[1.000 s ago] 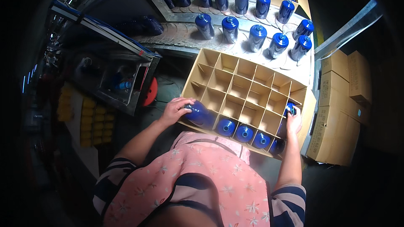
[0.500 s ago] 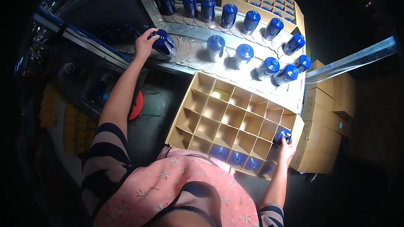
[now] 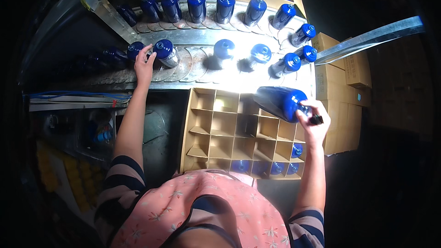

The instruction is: The person places blue plastic bottles from a conveyor belt into a cardboard box with dividers. After filling the box, the person closes the flaps and moves the box aside before returning to continue filling another box.

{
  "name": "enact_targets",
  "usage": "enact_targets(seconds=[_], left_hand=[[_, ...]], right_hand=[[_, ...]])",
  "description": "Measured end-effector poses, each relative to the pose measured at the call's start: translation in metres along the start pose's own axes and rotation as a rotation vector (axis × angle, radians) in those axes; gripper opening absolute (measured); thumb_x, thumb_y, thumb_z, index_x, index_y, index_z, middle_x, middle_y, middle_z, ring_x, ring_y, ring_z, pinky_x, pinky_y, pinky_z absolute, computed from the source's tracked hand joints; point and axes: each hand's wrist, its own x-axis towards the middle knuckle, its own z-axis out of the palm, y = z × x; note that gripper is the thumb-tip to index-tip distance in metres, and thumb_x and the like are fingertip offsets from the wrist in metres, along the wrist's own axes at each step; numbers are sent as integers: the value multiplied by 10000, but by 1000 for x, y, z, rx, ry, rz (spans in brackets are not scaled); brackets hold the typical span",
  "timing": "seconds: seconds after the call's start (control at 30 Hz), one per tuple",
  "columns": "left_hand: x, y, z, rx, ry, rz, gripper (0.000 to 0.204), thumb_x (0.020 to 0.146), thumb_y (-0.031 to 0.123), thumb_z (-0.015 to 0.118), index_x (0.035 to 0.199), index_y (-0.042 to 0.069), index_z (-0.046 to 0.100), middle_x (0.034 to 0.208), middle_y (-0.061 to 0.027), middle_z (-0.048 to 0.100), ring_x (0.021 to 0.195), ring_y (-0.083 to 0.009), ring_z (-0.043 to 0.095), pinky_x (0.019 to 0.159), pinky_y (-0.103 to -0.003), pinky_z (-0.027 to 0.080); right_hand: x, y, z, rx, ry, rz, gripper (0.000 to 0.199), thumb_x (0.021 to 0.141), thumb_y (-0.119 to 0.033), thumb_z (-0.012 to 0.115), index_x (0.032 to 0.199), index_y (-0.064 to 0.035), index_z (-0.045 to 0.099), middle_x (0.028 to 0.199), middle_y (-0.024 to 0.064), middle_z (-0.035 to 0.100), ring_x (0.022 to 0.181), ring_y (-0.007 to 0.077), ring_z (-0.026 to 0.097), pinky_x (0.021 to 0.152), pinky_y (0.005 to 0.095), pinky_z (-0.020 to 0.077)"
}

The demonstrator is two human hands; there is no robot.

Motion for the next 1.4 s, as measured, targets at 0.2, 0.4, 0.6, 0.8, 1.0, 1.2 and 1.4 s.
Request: enact_targets(seconds=[0.2,0.4,0.6,0.8,1.0,1.2,1.4], left_hand=[[-96,26,-85,-452,-162,-542,182,956,38,550,1116,-7,625,1072,-96,702,889,-106,633,819,-230,484],[-206,40,-169,-294,-43,-820,202,948,74,559,1135,27,620,1076,-96,704,869,-103,622,796,-231,453],[-265,60,-170,-283,-13,-962,208,931,94,584,1115,12,637,1017,-69,719,848,-93,623,777,-218,442],[-264,91,-105,-514,-213,-797,174,944,14,551,1100,-29,616,1064,-128,695,887,-127,646,822,-245,508],[-235,150,-31,-594,-526,-661,156,925,21,602,1069,-25,640,1013,-77,705,914,-111,655,851,-239,507],[-260,232,21,-235,-1160,-254,191,832,107,704,1021,126,722,975,-45,688,844,-129,631,763,-247,499],[-280,225,7,-74,-1539,528,361,765,148,724,1120,195,685,1181,-69,643,1237,-260,494,1067,-454,319]], right_hand=[[97,-1,139,40,-305,-2,253,763,-57,742,1010,-66,688,847,-41,588,757,51,506,689,198,401],[154,43,246,-155,-378,0,353,720,-289,698,1020,-103,716,816,125,702,728,203,671,720,325,514],[170,75,277,-435,-279,-28,379,790,-282,732,1085,-48,685,793,124,707,645,154,664,647,293,510],[149,108,167,-60,-234,91,442,842,-316,688,1212,-80,641,933,83,696,763,137,614,706,280,471],[60,185,-30,-41,127,339,243,957,-219,596,1129,-72,683,668,-44,541,565,30,446,505,194,336],[-70,267,-142,9,318,515,243,996,-199,539,1137,-59,680,727,-52,548,585,29,441,517,183,337],[-111,262,-114,-366,247,236,236,921,-118,605,1141,-95,686,947,94,601,900,232,584,851,321,457]])
